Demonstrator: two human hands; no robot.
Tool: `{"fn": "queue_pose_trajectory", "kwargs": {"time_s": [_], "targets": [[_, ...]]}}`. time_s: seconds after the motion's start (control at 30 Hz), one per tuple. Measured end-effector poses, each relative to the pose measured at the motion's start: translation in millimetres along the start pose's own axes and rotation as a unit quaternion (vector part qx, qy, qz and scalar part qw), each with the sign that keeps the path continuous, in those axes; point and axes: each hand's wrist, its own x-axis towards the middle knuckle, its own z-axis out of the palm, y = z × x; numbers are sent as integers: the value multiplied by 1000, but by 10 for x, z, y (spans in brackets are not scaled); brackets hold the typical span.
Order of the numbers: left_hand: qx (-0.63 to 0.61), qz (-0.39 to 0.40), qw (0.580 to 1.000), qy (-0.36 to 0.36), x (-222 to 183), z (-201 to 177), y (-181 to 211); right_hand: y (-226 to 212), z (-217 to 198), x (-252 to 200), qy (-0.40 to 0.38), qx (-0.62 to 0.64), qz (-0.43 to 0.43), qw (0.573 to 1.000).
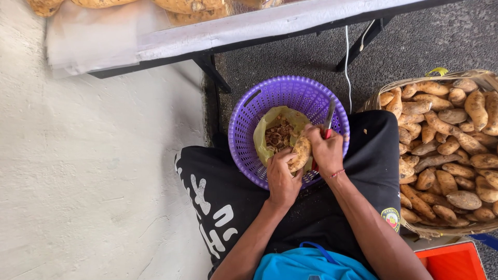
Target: Peeling sweet potatoes with a knife and placing them in a basket
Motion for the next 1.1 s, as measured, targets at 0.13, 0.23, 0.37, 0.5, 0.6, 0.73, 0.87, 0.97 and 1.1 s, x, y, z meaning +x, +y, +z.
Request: {"fn": "queue_pose_trajectory", "kwargs": {"time_s": [0.13,0.23,0.37,0.5,0.6,0.73,0.87,0.97,1.1], "targets": [[9,35,999,-12,23,-7,10,195,-73,264,58,30,83,994],[42,74,996,-15,21,-5,29,-326,77,94,81,57,144,985],[80,94,992,-12,1,31,-23,117,-49,217,57,18,128,990],[91,91,992,-15,2,9,-24,-176,41,-28,-7,-77,49,996],[96,88,991,-9,-17,24,-69,-361,11,-149,-54,-145,-3,988],[90,90,992,4,6,8,-29,-179,-33,-51,-26,-103,-4,994],[81,99,992,-1,-16,27,-45,82,-136,200,48,-71,36,996],[47,76,996,-4,-74,89,-108,-27,-139,262,46,7,62,997],[-82,-19,996,-19,43,15,14,-79,-144,162,24,81,88,993]]}}
